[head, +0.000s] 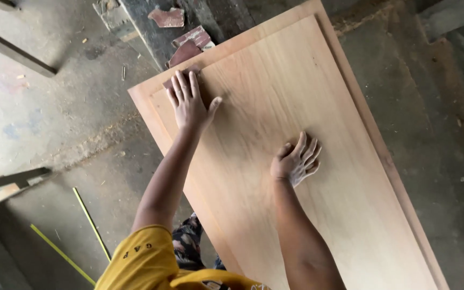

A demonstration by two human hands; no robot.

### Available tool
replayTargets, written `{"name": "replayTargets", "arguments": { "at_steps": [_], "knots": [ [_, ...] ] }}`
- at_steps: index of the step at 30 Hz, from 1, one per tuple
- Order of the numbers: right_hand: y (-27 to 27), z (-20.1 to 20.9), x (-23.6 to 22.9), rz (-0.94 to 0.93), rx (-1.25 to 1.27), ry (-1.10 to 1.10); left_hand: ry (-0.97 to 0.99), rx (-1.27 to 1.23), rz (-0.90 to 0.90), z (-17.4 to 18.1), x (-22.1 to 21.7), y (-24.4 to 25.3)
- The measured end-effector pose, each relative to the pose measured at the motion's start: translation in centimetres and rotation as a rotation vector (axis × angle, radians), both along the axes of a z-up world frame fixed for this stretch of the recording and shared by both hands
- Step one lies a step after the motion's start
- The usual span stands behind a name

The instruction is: Sanding a large wooden board manually using sandpaper to smooth the surface.

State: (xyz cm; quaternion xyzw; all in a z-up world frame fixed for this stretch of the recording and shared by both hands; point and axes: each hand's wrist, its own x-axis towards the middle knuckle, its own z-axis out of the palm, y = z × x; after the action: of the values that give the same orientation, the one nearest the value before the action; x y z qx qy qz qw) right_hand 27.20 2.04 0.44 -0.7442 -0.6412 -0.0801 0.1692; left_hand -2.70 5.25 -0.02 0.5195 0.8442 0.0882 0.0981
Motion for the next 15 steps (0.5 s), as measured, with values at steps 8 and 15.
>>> {"name": "replayTargets", "arguments": {
  "at_steps": [8,15],
  "knots": [
    [-0.1,-0.2,0.1,0.001,-0.013,0.025,0.072,0.073,-0.114,0.6,1.5,-11.0],
    [-0.4,0.1,0.1,0.016,-0.041,0.028,0.046,0.062,-0.068,1.3,-1.4,-7.6]
  ]
}}
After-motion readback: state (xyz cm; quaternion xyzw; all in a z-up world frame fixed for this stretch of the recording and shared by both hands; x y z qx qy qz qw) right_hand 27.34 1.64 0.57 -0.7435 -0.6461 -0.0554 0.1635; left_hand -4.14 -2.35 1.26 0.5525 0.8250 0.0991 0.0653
